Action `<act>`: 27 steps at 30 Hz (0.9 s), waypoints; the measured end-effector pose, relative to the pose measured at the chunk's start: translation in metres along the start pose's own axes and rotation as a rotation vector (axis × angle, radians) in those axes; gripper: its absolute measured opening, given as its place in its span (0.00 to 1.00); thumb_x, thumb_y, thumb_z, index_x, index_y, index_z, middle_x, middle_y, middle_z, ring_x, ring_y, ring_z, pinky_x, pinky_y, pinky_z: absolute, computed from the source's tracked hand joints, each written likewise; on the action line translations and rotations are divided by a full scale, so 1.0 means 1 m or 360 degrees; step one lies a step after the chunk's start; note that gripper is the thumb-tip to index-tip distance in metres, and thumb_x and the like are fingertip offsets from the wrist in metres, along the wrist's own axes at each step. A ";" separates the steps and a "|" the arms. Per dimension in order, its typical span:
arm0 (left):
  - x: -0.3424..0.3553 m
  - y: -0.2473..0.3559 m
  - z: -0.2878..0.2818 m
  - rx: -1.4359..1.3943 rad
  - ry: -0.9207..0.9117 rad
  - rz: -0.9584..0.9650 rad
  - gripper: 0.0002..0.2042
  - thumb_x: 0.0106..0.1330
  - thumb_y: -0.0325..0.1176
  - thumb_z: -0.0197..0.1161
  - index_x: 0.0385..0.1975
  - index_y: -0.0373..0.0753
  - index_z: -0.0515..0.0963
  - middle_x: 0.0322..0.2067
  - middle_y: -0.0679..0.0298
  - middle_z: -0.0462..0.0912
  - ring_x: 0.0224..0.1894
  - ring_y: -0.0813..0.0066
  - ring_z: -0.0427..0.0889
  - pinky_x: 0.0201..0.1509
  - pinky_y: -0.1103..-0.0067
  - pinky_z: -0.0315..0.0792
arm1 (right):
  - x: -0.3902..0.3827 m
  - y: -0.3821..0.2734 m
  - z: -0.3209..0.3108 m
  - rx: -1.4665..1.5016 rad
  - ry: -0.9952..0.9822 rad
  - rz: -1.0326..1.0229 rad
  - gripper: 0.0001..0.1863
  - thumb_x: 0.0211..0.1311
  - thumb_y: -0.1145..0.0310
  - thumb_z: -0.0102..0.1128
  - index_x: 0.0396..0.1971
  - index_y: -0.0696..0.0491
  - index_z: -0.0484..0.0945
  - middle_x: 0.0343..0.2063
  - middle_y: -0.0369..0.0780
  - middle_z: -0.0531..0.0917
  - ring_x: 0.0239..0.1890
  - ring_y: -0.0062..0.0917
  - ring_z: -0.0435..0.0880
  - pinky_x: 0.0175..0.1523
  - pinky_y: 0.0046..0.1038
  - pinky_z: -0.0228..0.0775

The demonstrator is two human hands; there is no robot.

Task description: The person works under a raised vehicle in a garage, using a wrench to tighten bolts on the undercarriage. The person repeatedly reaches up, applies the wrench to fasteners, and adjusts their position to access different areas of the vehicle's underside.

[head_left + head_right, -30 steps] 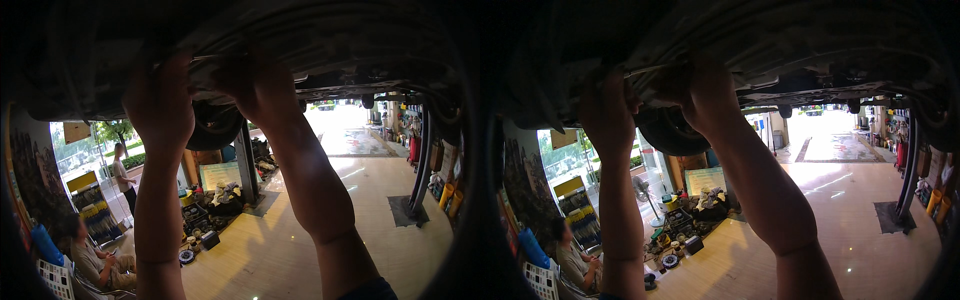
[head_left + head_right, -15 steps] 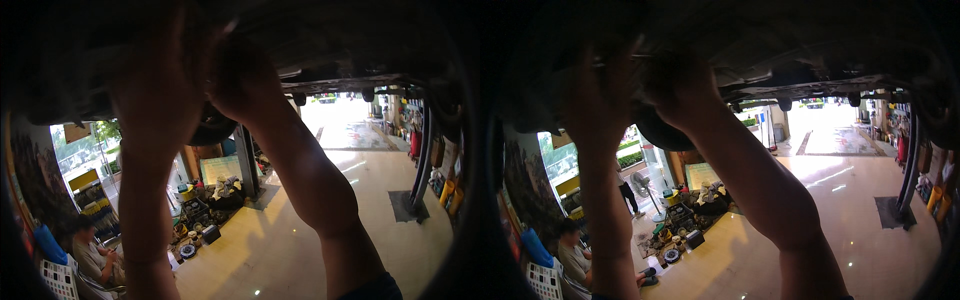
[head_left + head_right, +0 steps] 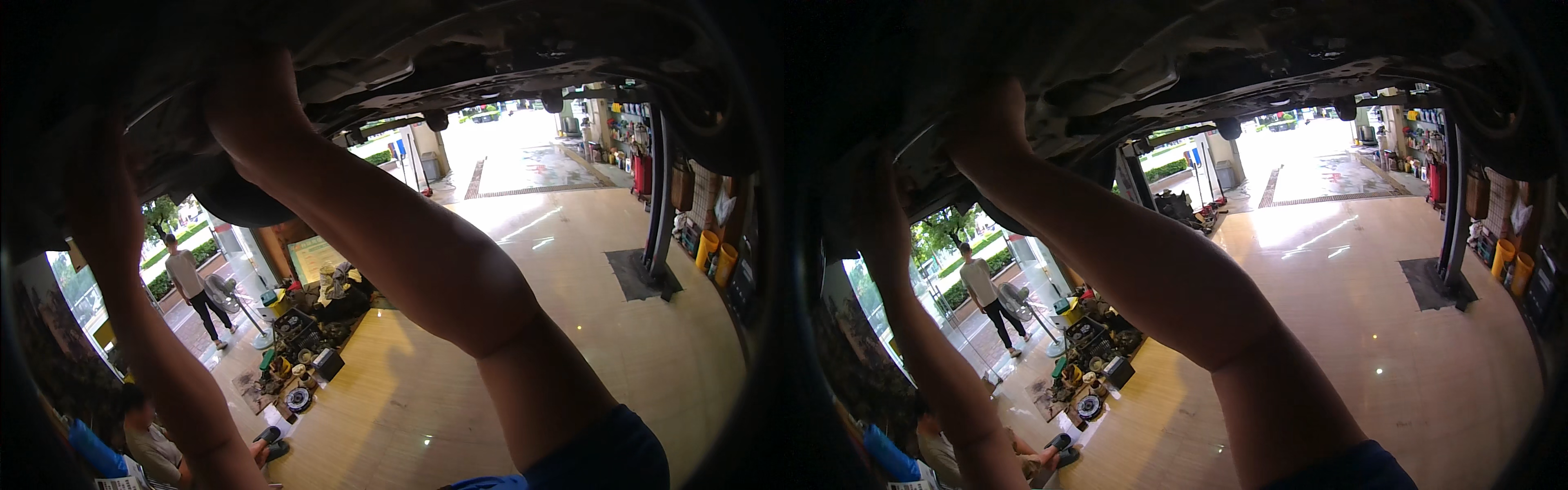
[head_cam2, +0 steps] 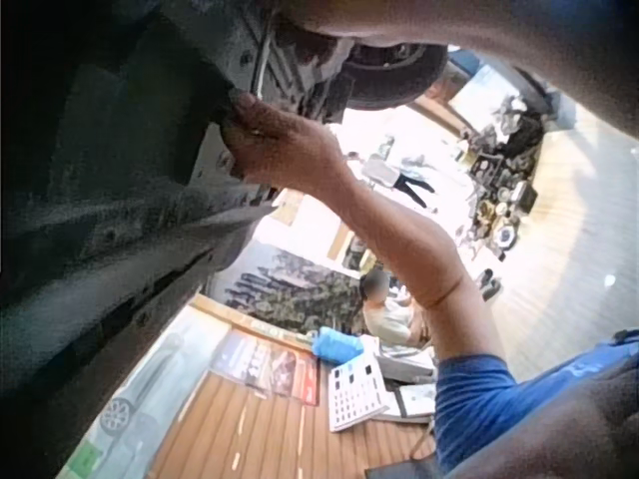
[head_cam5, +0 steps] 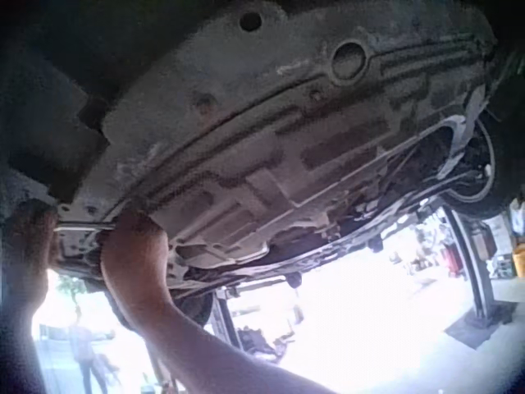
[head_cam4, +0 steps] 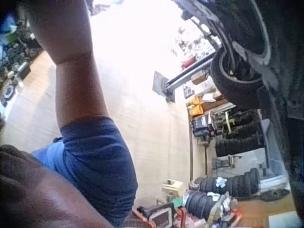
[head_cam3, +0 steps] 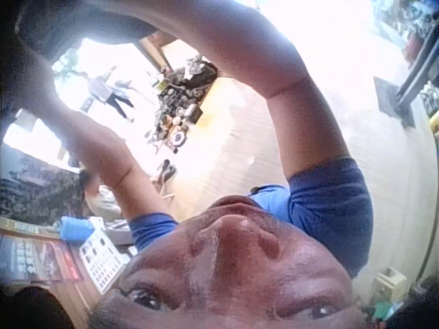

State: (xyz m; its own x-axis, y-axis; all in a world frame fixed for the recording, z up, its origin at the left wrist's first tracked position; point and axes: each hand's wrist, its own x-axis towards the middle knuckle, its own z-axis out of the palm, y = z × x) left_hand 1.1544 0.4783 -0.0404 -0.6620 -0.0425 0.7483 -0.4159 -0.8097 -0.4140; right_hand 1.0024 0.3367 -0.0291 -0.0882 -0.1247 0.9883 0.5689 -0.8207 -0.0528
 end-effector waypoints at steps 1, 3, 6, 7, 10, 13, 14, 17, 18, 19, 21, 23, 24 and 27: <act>0.005 0.007 -0.007 0.0170 -0.0006 0.0074 0.30 0.66 0.29 0.61 0.67 0.51 0.60 0.56 0.57 0.74 0.55 0.58 0.77 0.54 0.66 0.77 | 0.000 -0.004 -0.005 0.0127 0.0001 0.0002 0.02 0.60 0.79 0.55 0.30 0.59 0.77 0.26 0.42 0.79 0.29 0.25 0.79 0.32 0.30 0.72; 0.030 0.022 -0.035 0.0346 -0.0004 0.0359 0.28 0.66 0.29 0.60 0.66 0.50 0.61 0.54 0.57 0.76 0.54 0.58 0.78 0.53 0.66 0.77 | -0.009 -0.010 -0.018 0.0335 -0.0074 0.0004 0.03 0.61 0.76 0.56 0.32 0.58 0.77 0.23 0.40 0.79 0.24 0.25 0.77 0.29 0.31 0.69; 0.040 0.046 -0.014 0.0204 -0.0281 0.0349 0.24 0.67 0.30 0.60 0.63 0.49 0.65 0.50 0.56 0.78 0.49 0.59 0.80 0.49 0.67 0.77 | 0.003 0.018 -0.024 -0.1212 0.0210 -0.0736 0.06 0.61 0.71 0.58 0.32 0.57 0.79 0.21 0.39 0.78 0.21 0.24 0.76 0.28 0.31 0.67; 0.024 0.037 0.016 0.0246 -0.0184 0.0391 0.24 0.67 0.30 0.61 0.62 0.48 0.66 0.49 0.57 0.79 0.48 0.59 0.80 0.48 0.67 0.77 | -0.001 0.024 -0.018 -0.1395 0.0192 -0.0799 0.06 0.61 0.69 0.59 0.32 0.57 0.79 0.20 0.39 0.78 0.21 0.24 0.75 0.28 0.30 0.66; 0.021 0.081 0.059 -0.0381 -0.0560 -0.0305 0.18 0.68 0.36 0.59 0.56 0.41 0.71 0.46 0.54 0.80 0.43 0.58 0.81 0.46 0.68 0.76 | 0.000 0.014 -0.027 -0.1557 -0.0005 -0.0777 0.09 0.59 0.64 0.61 0.30 0.54 0.81 0.18 0.38 0.77 0.20 0.24 0.75 0.29 0.29 0.64; 0.003 0.111 0.093 -0.0614 0.0441 -0.0109 0.16 0.68 0.40 0.59 0.48 0.36 0.74 0.42 0.54 0.81 0.40 0.61 0.81 0.47 0.71 0.75 | -0.008 0.015 -0.027 -0.1975 0.0522 -0.1159 0.10 0.60 0.63 0.59 0.27 0.55 0.81 0.17 0.39 0.78 0.21 0.25 0.78 0.28 0.30 0.69; 0.002 0.129 0.096 -0.0857 0.0170 -0.0275 0.16 0.68 0.40 0.60 0.48 0.36 0.74 0.41 0.54 0.81 0.39 0.62 0.81 0.46 0.71 0.75 | -0.011 0.018 -0.032 -0.1661 0.0368 -0.0837 0.11 0.61 0.63 0.58 0.28 0.55 0.80 0.18 0.39 0.79 0.22 0.26 0.79 0.28 0.30 0.71; 0.021 0.183 0.092 -0.1386 -0.0224 -0.0633 0.15 0.68 0.39 0.60 0.46 0.36 0.75 0.38 0.56 0.81 0.37 0.64 0.81 0.44 0.72 0.75 | -0.014 -0.004 -0.057 -0.1427 0.0021 -0.0471 0.12 0.63 0.64 0.54 0.30 0.58 0.79 0.22 0.43 0.82 0.24 0.32 0.85 0.26 0.29 0.79; 0.024 0.194 0.090 -0.1490 -0.0303 -0.0681 0.14 0.68 0.39 0.60 0.45 0.36 0.75 0.37 0.56 0.82 0.36 0.64 0.81 0.43 0.72 0.75 | -0.017 -0.006 -0.061 -0.1553 -0.0025 -0.0453 0.12 0.64 0.65 0.54 0.31 0.58 0.80 0.22 0.44 0.82 0.24 0.32 0.85 0.26 0.29 0.79; 0.029 0.209 0.087 -0.1611 -0.0342 -0.0720 0.14 0.67 0.39 0.60 0.45 0.36 0.75 0.36 0.56 0.82 0.36 0.65 0.81 0.43 0.72 0.75 | -0.019 -0.008 -0.067 -0.1708 -0.0077 -0.0440 0.11 0.64 0.65 0.54 0.32 0.58 0.80 0.23 0.44 0.82 0.24 0.31 0.84 0.26 0.30 0.78; 0.037 0.224 0.079 -0.1798 -0.0393 -0.0775 0.14 0.67 0.39 0.61 0.43 0.36 0.75 0.34 0.57 0.82 0.34 0.66 0.81 0.41 0.72 0.75 | -0.021 -0.021 -0.067 -0.1973 -0.0173 -0.0429 0.11 0.64 0.66 0.54 0.33 0.57 0.80 0.24 0.44 0.82 0.24 0.31 0.84 0.26 0.31 0.78; 0.039 0.229 0.069 -0.1973 -0.0416 -0.0825 0.13 0.67 0.39 0.61 0.42 0.36 0.75 0.32 0.58 0.82 0.33 0.67 0.81 0.40 0.73 0.75 | -0.021 -0.035 -0.061 -0.2196 -0.0269 -0.0439 0.10 0.64 0.66 0.54 0.34 0.56 0.80 0.26 0.45 0.82 0.24 0.31 0.84 0.26 0.32 0.78; 0.033 0.227 0.065 -0.2024 -0.0451 -0.0846 0.13 0.67 0.39 0.61 0.42 0.36 0.76 0.31 0.58 0.82 0.32 0.68 0.81 0.39 0.73 0.75 | -0.024 -0.032 -0.056 -0.2118 -0.0242 -0.0575 0.10 0.65 0.66 0.53 0.36 0.56 0.80 0.27 0.44 0.82 0.24 0.30 0.84 0.27 0.32 0.78; 0.009 0.219 0.047 -0.2303 -0.0524 -0.0950 0.12 0.66 0.39 0.62 0.40 0.36 0.76 0.29 0.60 0.82 0.30 0.69 0.81 0.37 0.73 0.76 | -0.046 0.001 -0.053 -0.2199 -0.0177 -0.1085 0.12 0.68 0.64 0.50 0.40 0.55 0.79 0.32 0.42 0.83 0.28 0.28 0.84 0.29 0.30 0.77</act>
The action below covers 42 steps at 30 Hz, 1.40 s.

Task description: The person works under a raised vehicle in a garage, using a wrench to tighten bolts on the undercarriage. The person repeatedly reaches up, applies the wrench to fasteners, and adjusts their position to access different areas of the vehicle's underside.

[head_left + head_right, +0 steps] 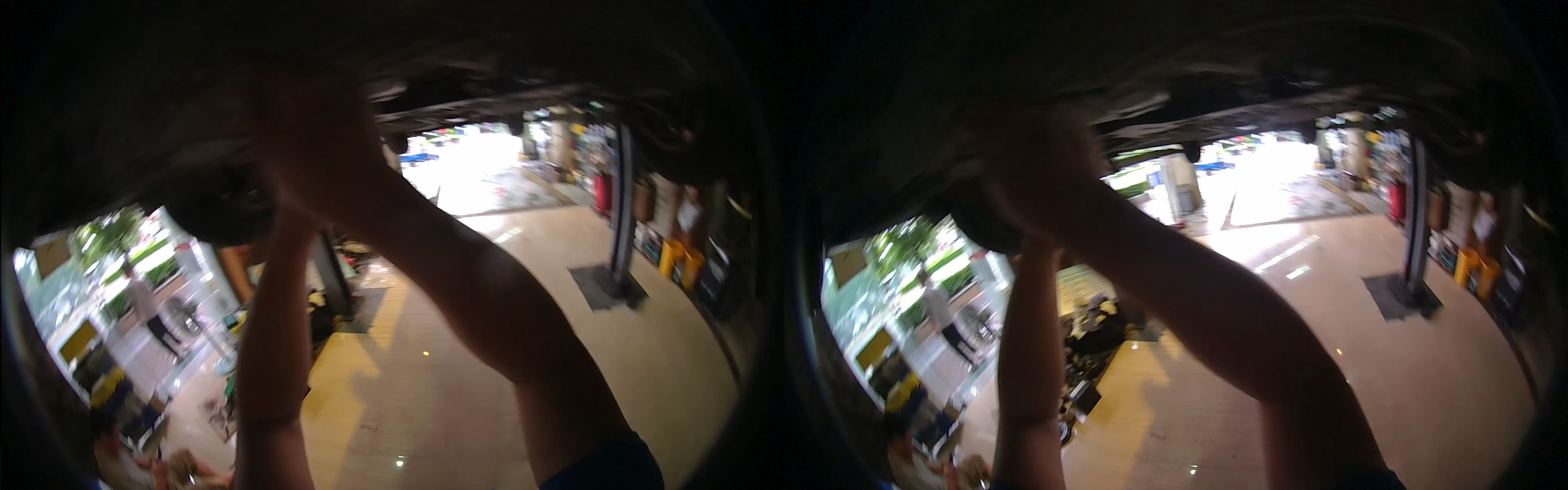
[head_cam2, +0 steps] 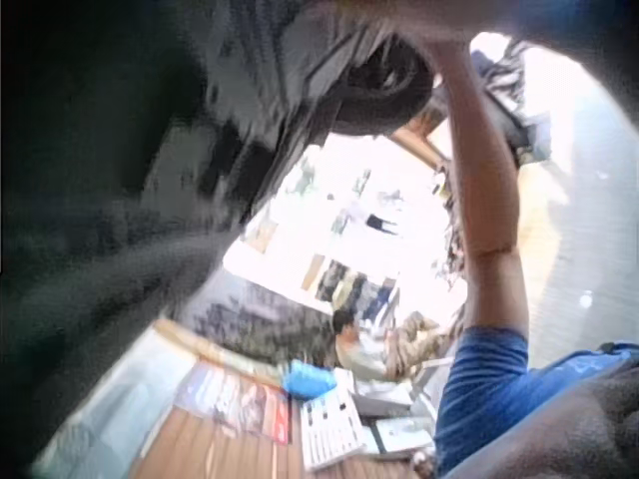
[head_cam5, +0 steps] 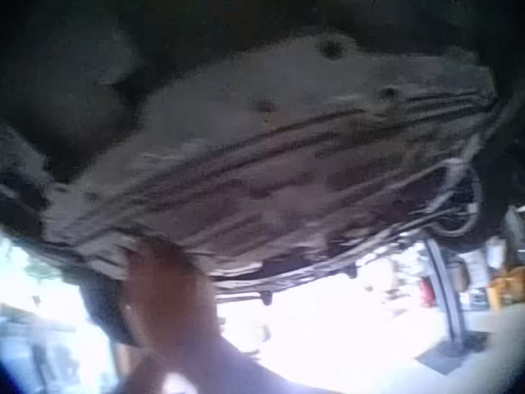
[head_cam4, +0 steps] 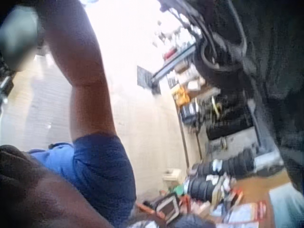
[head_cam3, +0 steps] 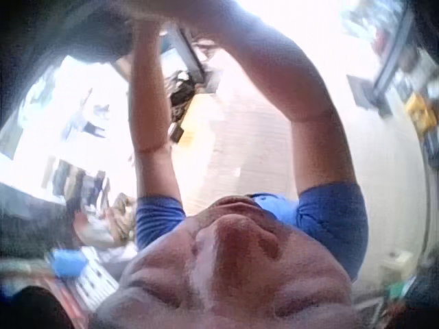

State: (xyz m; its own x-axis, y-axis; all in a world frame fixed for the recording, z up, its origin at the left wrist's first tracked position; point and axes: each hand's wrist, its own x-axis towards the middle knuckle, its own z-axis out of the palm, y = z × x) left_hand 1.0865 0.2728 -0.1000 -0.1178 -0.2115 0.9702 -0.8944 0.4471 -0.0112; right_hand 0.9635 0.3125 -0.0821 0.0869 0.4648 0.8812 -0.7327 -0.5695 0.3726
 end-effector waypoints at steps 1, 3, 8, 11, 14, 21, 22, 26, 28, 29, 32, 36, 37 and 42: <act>-0.015 0.001 -0.012 -0.0129 -0.0026 -0.0074 0.12 0.66 0.39 0.62 0.39 0.36 0.76 0.28 0.60 0.82 0.29 0.70 0.81 0.36 0.74 0.76 | -0.002 -0.003 -0.003 0.0237 -0.0052 0.0110 0.13 0.69 0.62 0.50 0.41 0.54 0.78 0.33 0.42 0.83 0.30 0.27 0.84 0.31 0.29 0.77; -0.045 -0.006 -0.037 -0.0563 -0.0078 -0.0226 0.12 0.66 0.39 0.62 0.38 0.36 0.76 0.26 0.61 0.82 0.28 0.71 0.81 0.35 0.74 0.76 | -0.003 -0.007 -0.013 0.1128 -0.0343 0.0564 0.15 0.71 0.59 0.48 0.43 0.55 0.77 0.34 0.42 0.83 0.32 0.26 0.85 0.33 0.27 0.76; -0.090 -0.078 -0.145 -0.0535 0.0122 -0.0423 0.15 0.74 0.40 0.50 0.31 0.37 0.76 0.21 0.64 0.80 0.23 0.78 0.81 0.29 0.81 0.75 | 0.001 -0.061 0.045 0.3203 -0.0471 0.1572 0.18 0.73 0.57 0.45 0.45 0.58 0.74 0.35 0.43 0.84 0.33 0.28 0.86 0.37 0.28 0.81; -0.086 -0.096 -0.198 -0.0454 0.0484 -0.0477 0.15 0.73 0.43 0.53 0.37 0.35 0.78 0.24 0.63 0.81 0.25 0.78 0.81 0.31 0.80 0.76 | 0.019 -0.104 0.084 0.3590 -0.0414 0.1439 0.15 0.70 0.64 0.50 0.48 0.60 0.70 0.40 0.48 0.80 0.37 0.33 0.86 0.40 0.30 0.85; -0.083 -0.105 -0.233 -0.0153 0.0691 -0.0221 0.13 0.70 0.39 0.56 0.38 0.35 0.78 0.26 0.62 0.81 0.26 0.79 0.82 0.30 0.81 0.76 | 0.031 -0.139 0.112 0.3870 -0.0358 0.1538 0.15 0.70 0.67 0.50 0.50 0.60 0.69 0.42 0.48 0.80 0.44 0.36 0.84 0.44 0.33 0.83; -0.070 -0.142 -0.269 0.0141 0.0675 0.0106 0.09 0.68 0.28 0.57 0.45 0.41 0.77 0.25 0.62 0.80 0.26 0.75 0.82 0.31 0.80 0.77 | 0.043 -0.174 0.181 0.3972 -0.0288 0.1086 0.13 0.71 0.66 0.48 0.50 0.57 0.70 0.43 0.45 0.80 0.45 0.33 0.82 0.47 0.33 0.80; -0.065 -0.146 -0.271 0.0166 0.0680 0.0154 0.10 0.67 0.26 0.57 0.47 0.43 0.77 0.26 0.63 0.80 0.26 0.75 0.82 0.30 0.80 0.78 | 0.048 -0.173 0.186 0.4147 -0.0269 0.1055 0.12 0.72 0.64 0.44 0.46 0.56 0.70 0.38 0.43 0.79 0.39 0.30 0.80 0.42 0.29 0.76; -0.055 -0.152 -0.284 0.0405 0.0748 0.0273 0.14 0.65 0.24 0.58 0.49 0.46 0.78 0.26 0.65 0.81 0.26 0.75 0.82 0.31 0.80 0.78 | 0.071 -0.191 0.166 0.4380 -0.0077 0.1614 0.15 0.75 0.60 0.39 0.36 0.54 0.72 0.27 0.39 0.76 0.27 0.23 0.76 0.30 0.23 0.69; -0.049 -0.137 -0.288 0.1163 0.0682 0.0584 0.14 0.64 0.25 0.59 0.48 0.47 0.78 0.28 0.65 0.82 0.26 0.76 0.82 0.32 0.80 0.78 | 0.069 -0.183 0.165 0.4146 -0.0021 0.1505 0.15 0.74 0.59 0.41 0.37 0.54 0.72 0.28 0.40 0.77 0.28 0.25 0.77 0.31 0.24 0.71; -0.048 -0.131 -0.288 0.1235 0.0691 0.0600 0.12 0.65 0.27 0.59 0.47 0.47 0.79 0.29 0.65 0.83 0.28 0.74 0.83 0.31 0.79 0.78 | 0.067 -0.175 0.171 0.4137 -0.0029 0.1319 0.15 0.74 0.58 0.41 0.38 0.54 0.72 0.28 0.40 0.77 0.28 0.25 0.77 0.31 0.24 0.71; -0.047 -0.135 -0.277 0.1339 0.0760 0.0659 0.08 0.66 0.28 0.59 0.41 0.46 0.82 0.31 0.61 0.83 0.31 0.68 0.82 0.32 0.73 0.77 | 0.065 -0.172 0.180 0.4198 -0.0002 0.1303 0.15 0.72 0.58 0.42 0.39 0.53 0.72 0.29 0.39 0.77 0.29 0.25 0.77 0.31 0.25 0.70; -0.034 -0.169 -0.267 0.0917 0.0582 0.0321 0.12 0.72 0.33 0.53 0.49 0.38 0.79 0.43 0.54 0.83 0.39 0.62 0.84 0.43 0.72 0.77 | 0.043 -0.155 0.213 0.4217 0.0255 0.1422 0.15 0.70 0.57 0.43 0.41 0.52 0.72 0.31 0.39 0.77 0.31 0.26 0.77 0.32 0.27 0.69; -0.035 -0.175 -0.291 0.1178 0.0551 0.0609 0.12 0.71 0.32 0.54 0.49 0.38 0.79 0.43 0.53 0.83 0.45 0.62 0.83 0.44 0.72 0.77 | 0.051 -0.174 0.220 0.4354 0.0326 0.1421 0.15 0.70 0.56 0.43 0.42 0.51 0.72 0.31 0.39 0.77 0.31 0.26 0.77 0.32 0.27 0.69; -0.027 -0.164 -0.300 0.2034 0.0051 0.0559 0.24 0.66 0.18 0.52 0.62 0.43 0.68 0.57 0.49 0.73 0.52 0.53 0.79 0.52 0.68 0.75 | 0.064 -0.188 0.217 0.4406 0.0424 0.1645 0.19 0.71 0.50 0.39 0.47 0.50 0.67 0.29 0.37 0.74 0.22 0.25 0.75 0.20 0.24 0.65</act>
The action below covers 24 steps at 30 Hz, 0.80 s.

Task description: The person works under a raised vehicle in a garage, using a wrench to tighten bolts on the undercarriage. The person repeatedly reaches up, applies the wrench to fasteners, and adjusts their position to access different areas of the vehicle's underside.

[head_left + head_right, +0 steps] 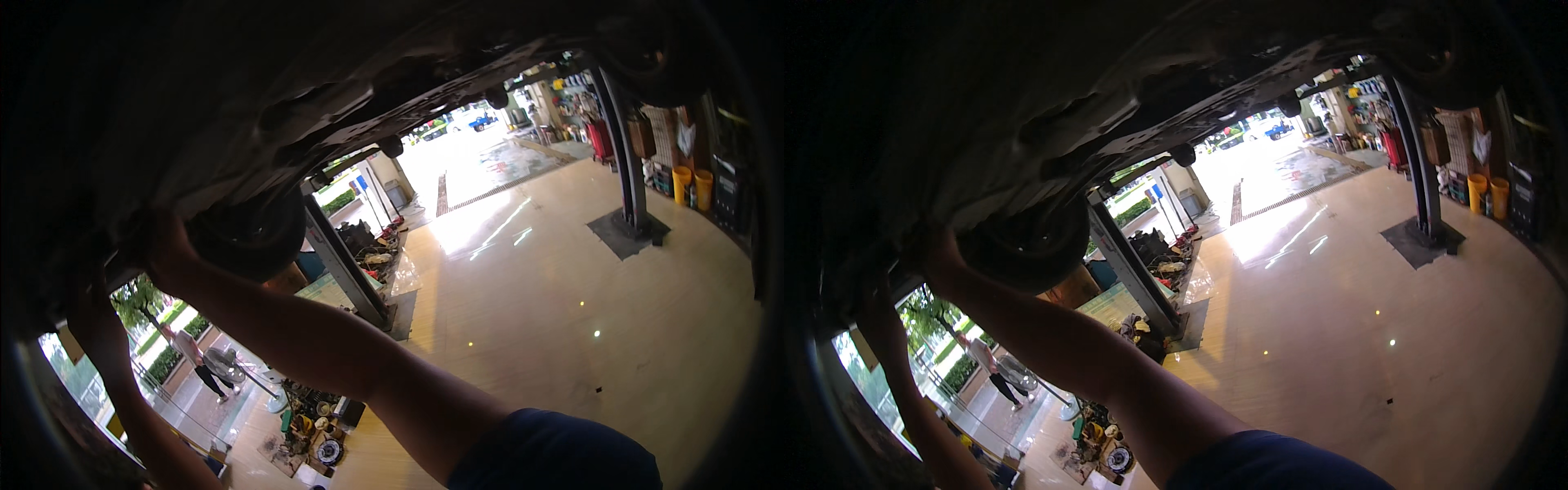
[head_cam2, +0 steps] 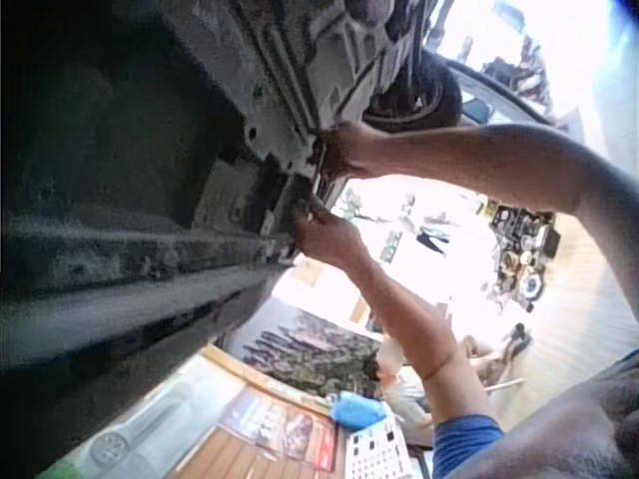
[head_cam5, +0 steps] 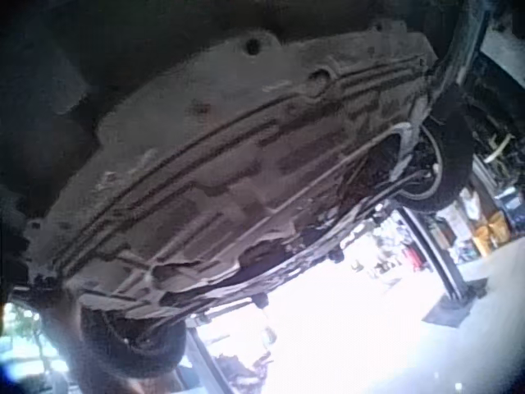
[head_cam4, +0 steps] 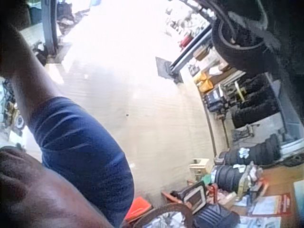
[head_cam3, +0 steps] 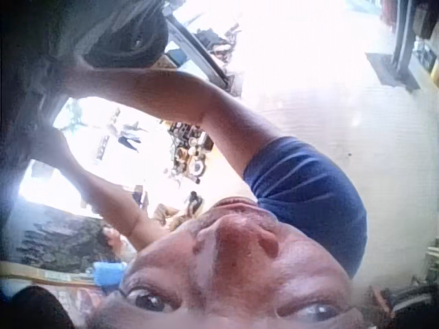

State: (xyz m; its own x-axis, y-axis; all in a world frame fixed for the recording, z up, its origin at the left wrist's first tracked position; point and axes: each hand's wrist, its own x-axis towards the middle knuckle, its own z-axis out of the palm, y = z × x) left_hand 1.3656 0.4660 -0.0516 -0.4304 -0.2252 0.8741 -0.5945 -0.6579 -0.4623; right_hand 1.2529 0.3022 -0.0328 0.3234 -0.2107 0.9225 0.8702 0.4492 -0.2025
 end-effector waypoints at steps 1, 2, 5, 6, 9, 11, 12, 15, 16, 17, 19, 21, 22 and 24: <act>0.003 0.008 0.004 0.0123 0.0005 0.0111 0.24 0.65 0.18 0.52 0.62 0.43 0.68 0.58 0.49 0.72 0.53 0.53 0.78 0.54 0.67 0.74 | -0.004 -0.006 0.000 -0.0006 0.0022 0.0041 0.19 0.71 0.51 0.39 0.47 0.50 0.67 0.29 0.37 0.74 0.22 0.25 0.75 0.20 0.24 0.65; 0.007 0.020 0.006 -0.0040 0.0036 0.0012 0.19 0.68 0.22 0.51 0.59 0.41 0.71 0.56 0.51 0.74 0.54 0.54 0.78 0.55 0.67 0.74 | -0.007 -0.013 -0.001 -0.0002 0.0041 0.0080 0.19 0.71 0.51 0.39 0.48 0.50 0.67 0.30 0.37 0.74 0.22 0.25 0.75 0.20 0.24 0.66; 0.015 0.046 0.011 0.0051 0.0106 0.0070 0.16 0.69 0.25 0.50 0.55 0.40 0.74 0.54 0.52 0.77 0.55 0.55 0.77 0.56 0.67 0.72 | -0.012 -0.027 -0.008 -0.0041 0.0051 0.0068 0.18 0.72 0.53 0.39 0.47 0.51 0.67 0.30 0.38 0.75 0.23 0.25 0.76 0.23 0.26 0.69; 0.016 0.047 0.014 0.0196 0.0119 0.0156 0.16 0.69 0.25 0.50 0.55 0.40 0.75 0.53 0.52 0.77 0.55 0.55 0.77 0.57 0.67 0.72 | -0.012 -0.029 -0.009 -0.0043 0.0044 0.0044 0.18 0.72 0.53 0.39 0.47 0.52 0.67 0.30 0.38 0.75 0.24 0.26 0.77 0.24 0.26 0.70; 0.001 -0.008 0.066 0.0068 0.0031 0.0060 0.17 0.66 0.24 0.51 0.55 0.41 0.75 0.52 0.53 0.78 0.54 0.55 0.77 0.58 0.67 0.71 | -0.015 -0.019 -0.005 0.0048 0.0010 0.0066 0.17 0.72 0.55 0.39 0.45 0.53 0.69 0.29 0.38 0.76 0.26 0.27 0.79 0.26 0.28 0.72; -0.005 -0.010 0.094 0.0238 -0.0094 0.0052 0.19 0.66 0.24 0.52 0.57 0.39 0.71 0.54 0.49 0.75 0.56 0.50 0.74 0.61 0.64 0.68 | -0.013 -0.016 -0.015 -0.0088 0.0019 -0.0029 0.16 0.72 0.57 0.40 0.44 0.55 0.70 0.29 0.39 0.77 0.28 0.26 0.79 0.27 0.29 0.72; -0.008 -0.009 0.110 0.0358 -0.0109 0.0071 0.19 0.66 0.24 0.52 0.58 0.38 0.70 0.54 0.48 0.74 0.57 0.49 0.73 0.61 0.63 0.68 | -0.008 -0.012 -0.020 -0.0239 0.0020 -0.0133 0.15 0.72 0.59 0.40 0.43 0.55 0.70 0.29 0.39 0.77 0.29 0.26 0.79 0.28 0.29 0.72; -0.011 -0.001 0.143 0.0292 -0.0110 0.0011 0.16 0.69 0.26 0.49 0.55 0.32 0.68 0.55 0.45 0.69 0.59 0.46 0.68 0.63 0.61 0.64 | 0.000 -0.014 -0.026 -0.0593 0.0011 -0.0198 0.13 0.72 0.63 0.41 0.41 0.57 0.71 0.29 0.39 0.77 0.31 0.25 0.79 0.31 0.30 0.73; -0.020 -0.005 0.159 0.0048 -0.0132 -0.0122 0.15 0.70 0.27 0.49 0.55 0.32 0.69 0.55 0.44 0.70 0.59 0.46 0.68 0.63 0.61 0.64 | 0.000 -0.011 -0.029 -0.0694 0.0013 -0.0171 0.13 0.72 0.64 0.42 0.41 0.57 0.72 0.29 0.39 0.77 0.31 0.25 0.79 0.31 0.31 0.73; -0.027 -0.006 0.177 -0.0147 -0.0112 -0.0160 0.16 0.70 0.30 0.50 0.55 0.32 0.69 0.54 0.43 0.71 0.58 0.47 0.69 0.62 0.61 0.65 | 0.001 -0.005 -0.030 -0.1013 0.0046 -0.0352 0.13 0.72 0.64 0.42 0.43 0.57 0.72 0.30 0.40 0.78 0.32 0.26 0.80 0.33 0.31 0.73; 0.011 0.088 0.166 -0.1051 0.0033 -0.0193 0.15 0.71 0.34 0.51 0.52 0.34 0.73 0.53 0.46 0.74 0.55 0.54 0.73 0.60 0.61 0.67 | 0.012 -0.012 -0.064 -0.1789 0.0162 -0.0760 0.13 0.73 0.66 0.42 0.47 0.58 0.72 0.32 0.41 0.80 0.33 0.30 0.81 0.35 0.32 0.75; 0.038 0.153 0.153 -0.1128 0.0008 -0.0155 0.15 0.71 0.34 0.51 0.52 0.34 0.73 0.52 0.47 0.74 0.55 0.54 0.74 0.60 0.62 0.67 | 0.024 -0.007 -0.085 -0.2376 0.0255 -0.0866 0.13 0.69 0.65 0.49 0.47 0.57 0.73 0.35 0.43 0.80 0.37 0.30 0.81 0.39 0.33 0.75; 0.043 0.160 0.144 -0.1067 -0.0028 -0.0145 0.15 0.71 0.34 0.52 0.52 0.35 0.73 0.52 0.47 0.75 0.54 0.55 0.74 0.59 0.62 0.68 | 0.025 0.001 -0.080 -0.2468 0.0243 -0.0912 0.13 0.69 0.65 0.49 0.47 0.57 0.73 0.35 0.43 0.80 0.37 0.30 0.81 0.39 0.33 0.75; 0.050 0.174 0.145 -0.1040 -0.0047 -0.0145 0.14 0.70 0.35 0.52 0.51 0.35 0.73 0.51 0.48 0.75 0.54 0.56 0.75 0.59 0.63 0.68 | 0.023 0.001 -0.081 -0.2601 0.0222 -0.0961 0.14 0.68 0.65 0.50 0.46 0.57 0.73 0.36 0.43 0.80 0.38 0.30 0.81 0.39 0.33 0.75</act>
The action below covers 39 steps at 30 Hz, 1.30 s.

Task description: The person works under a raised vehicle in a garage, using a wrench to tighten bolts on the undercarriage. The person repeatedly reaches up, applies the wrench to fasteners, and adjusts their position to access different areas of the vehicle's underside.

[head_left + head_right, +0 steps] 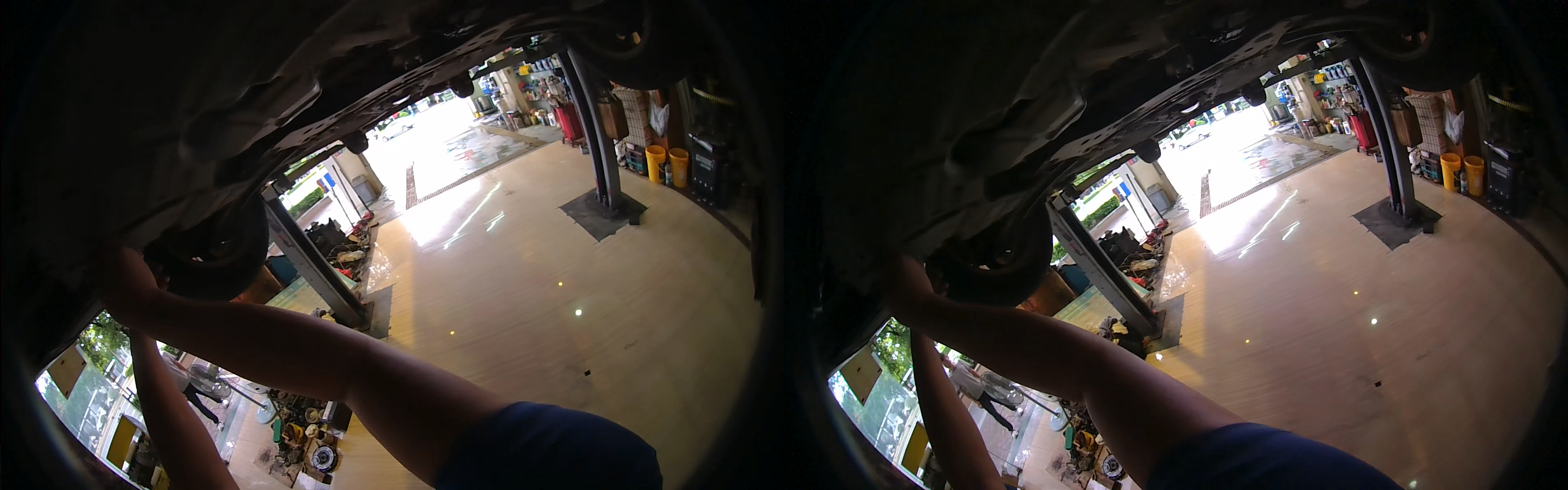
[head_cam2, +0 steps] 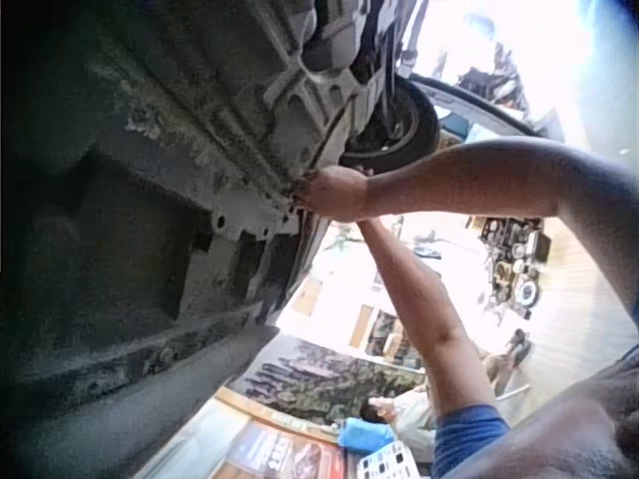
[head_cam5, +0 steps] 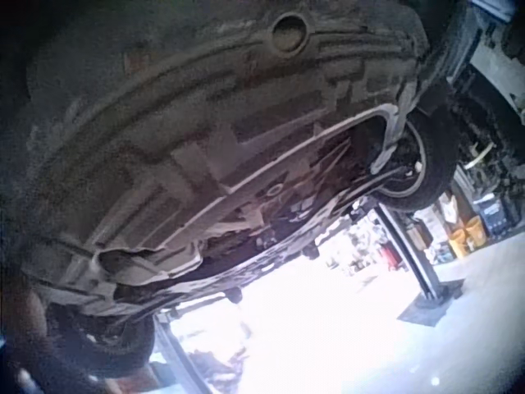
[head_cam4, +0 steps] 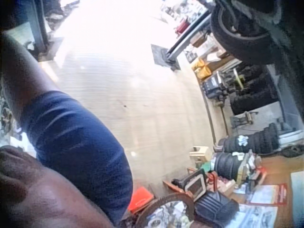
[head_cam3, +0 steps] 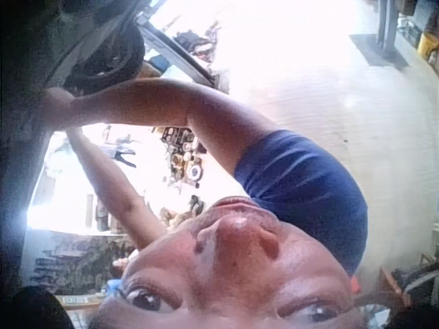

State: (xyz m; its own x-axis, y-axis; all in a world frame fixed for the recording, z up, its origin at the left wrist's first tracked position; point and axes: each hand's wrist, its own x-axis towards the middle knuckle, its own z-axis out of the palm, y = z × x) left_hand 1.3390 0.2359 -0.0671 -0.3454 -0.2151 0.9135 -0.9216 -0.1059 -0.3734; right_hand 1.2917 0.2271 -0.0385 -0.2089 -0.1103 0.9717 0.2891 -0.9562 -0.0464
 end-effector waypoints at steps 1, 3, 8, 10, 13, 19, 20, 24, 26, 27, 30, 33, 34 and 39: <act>0.004 0.004 0.012 -0.0013 0.0004 -0.0001 0.14 0.70 0.35 0.52 0.51 0.36 0.73 0.51 0.48 0.75 0.53 0.56 0.75 0.58 0.63 0.68 | -0.002 0.006 -0.007 -0.0076 0.0003 -0.0035 0.14 0.68 0.65 0.50 0.46 0.57 0.73 0.36 0.43 0.80 0.38 0.30 0.81 0.39 0.33 0.75; 0.011 0.005 0.019 -0.0001 0.0018 -0.0001 0.14 0.70 0.35 0.52 0.51 0.36 0.74 0.50 0.49 0.76 0.53 0.57 0.75 0.58 0.64 0.69 | -0.001 0.005 -0.015 -0.0165 0.0004 -0.0101 0.14 0.68 0.65 0.51 0.46 0.58 0.73 0.36 0.43 0.80 0.38 0.30 0.81 0.40 0.33 0.75; 0.019 0.012 0.036 -0.0034 0.0104 0.0006 0.14 0.70 0.36 0.53 0.50 0.38 0.74 0.49 0.51 0.77 0.51 0.58 0.76 0.56 0.65 0.70 | -0.012 -0.003 -0.056 -0.0500 -0.0016 -0.0336 0.14 0.67 0.65 0.52 0.45 0.58 0.74 0.37 0.43 0.80 0.40 0.29 0.81 0.41 0.33 0.75; 0.016 0.010 0.047 -0.0042 0.0104 0.0018 0.13 0.70 0.36 0.53 0.50 0.38 0.75 0.48 0.52 0.77 0.51 0.59 0.77 0.56 0.66 0.71 | -0.013 -0.006 -0.070 -0.0603 -0.0028 -0.0409 0.14 0.66 0.64 0.53 0.45 0.58 0.74 0.38 0.44 0.80 0.40 0.28 0.81 0.41 0.33 0.75; 0.029 0.011 0.046 -0.0130 0.0205 0.0040 0.13 0.70 0.37 0.54 0.50 0.39 0.75 0.47 0.53 0.78 0.50 0.60 0.78 0.55 0.67 0.72 | -0.012 -0.022 -0.087 -0.0838 -0.0039 -0.0585 0.14 0.66 0.64 0.54 0.45 0.58 0.75 0.38 0.44 0.80 0.41 0.28 0.81 0.42 0.33 0.75; 0.026 0.004 0.080 -0.0400 0.0345 0.0073 0.13 0.69 0.37 0.55 0.49 0.41 0.76 0.46 0.56 0.80 0.48 0.62 0.79 0.53 0.69 0.73 | -0.030 -0.020 -0.095 -0.1274 -0.0086 -0.0828 0.14 0.65 0.64 0.56 0.44 0.58 0.75 0.40 0.44 0.80 0.43 0.27 0.81 0.43 0.33 0.75; 0.025 0.003 0.078 -0.0449 0.0369 0.0081 0.12 0.69 0.38 0.55 0.49 0.41 0.76 0.45 0.56 0.80 0.48 0.63 0.79 0.53 0.69 0.73 | -0.033 -0.023 -0.093 -0.1328 -0.0080 -0.0866 0.14 0.65 0.64 0.57 0.44 0.58 0.75 0.40 0.44 0.80 0.43 0.27 0.81 0.43 0.33 0.75; 0.004 0.011 0.066 -0.0574 0.0482 0.0186 0.12 0.69 0.38 0.56 0.48 0.43 0.76 0.44 0.58 0.81 0.46 0.64 0.80 0.52 0.71 0.75 | -0.048 -0.039 -0.085 -0.1482 -0.0017 -0.1046 0.14 0.64 0.63 0.58 0.44 0.58 0.76 0.41 0.44 0.80 0.44 0.26 0.81 0.44 0.33 0.75; -0.032 -0.013 0.032 -0.0324 0.0525 0.0285 0.12 0.69 0.38 0.56 0.48 0.43 0.77 0.44 0.59 0.81 0.46 0.65 0.81 0.51 0.71 0.75 | -0.065 -0.054 -0.063 -0.1252 0.0039 -0.1026 0.15 0.63 0.63 0.59 0.43 0.58 0.76 0.41 0.44 0.80 0.45 0.26 0.81 0.44 0.33 0.75; -0.040 0.001 0.047 -0.0216 0.0605 0.0366 0.12 0.69 0.39 0.56 0.48 0.44 0.77 0.43 0.59 0.81 0.45 0.65 0.81 0.51 0.72 0.75 | -0.081 -0.045 -0.079 -0.1212 0.0010 -0.0909 0.15 0.63 0.63 0.59 0.43 0.58 0.76 0.41 0.44 0.80 0.45 0.26 0.81 0.44 0.33 0.75; -0.063 0.008 0.033 0.0081 0.0741 0.0513 0.12 0.69 0.39 0.56 0.47 0.45 0.77 0.42 0.60 0.82 0.44 0.66 0.82 0.50 0.73 0.76 | -0.138 -0.049 -0.115 -0.0350 0.0114 0.0062 0.13 0.63 0.72 0.54 0.46 0.61 0.74 0.27 0.41 0.84 0.29 0.21 0.83 0.36 0.22 0.76; -0.059 -0.006 0.018 -0.1593 0.0251 0.0426 0.13 0.70 0.39 0.56 0.50 0.42 0.75 0.44 0.58 0.82 0.49 0.63 0.81 0.52 0.69 0.77 | -0.181 -0.033 -0.107 -0.0144 0.0366 0.0452 0.13 0.69 0.72 0.51 0.48 0.64 0.72 0.24 0.40 0.81 0.25 0.21 0.81 0.34 0.24 0.76; -0.055 -0.006 0.012 -0.2572 0.0015 0.0192 0.14 0.70 0.38 0.56 0.50 0.40 0.74 0.44 0.57 0.82 0.51 0.62 0.80 0.53 0.67 0.77 | -0.185 -0.035 -0.100 -0.0144 0.0365 0.0564 0.13 0.68 0.72 0.52 0.49 0.64 0.72 0.22 0.38 0.79 0.22 0.20 0.79 0.29 0.23 0.74; -0.039 -0.037 -0.020 -0.3727 -0.0342 -0.0006 0.14 0.72 0.36 0.54 0.50 0.33 0.73 0.43 0.54 0.83 0.46 0.63 0.84 0.48 0.69 0.81 | -0.164 -0.064 -0.045 -0.0233 0.0119 0.0671 0.12 0.69 0.71 0.52 0.47 0.61 0.76 0.13 0.34 0.72 0.10 0.15 0.66 0.16 0.19 0.57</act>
State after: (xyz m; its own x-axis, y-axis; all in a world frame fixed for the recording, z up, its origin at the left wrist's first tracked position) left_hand 1.3832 0.2677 -0.0861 -0.4702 -0.2939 0.8322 0.4564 0.7261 0.5143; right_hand 1.2655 0.2947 -0.2048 -0.1697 -0.5123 0.8419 0.2293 -0.8514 -0.4718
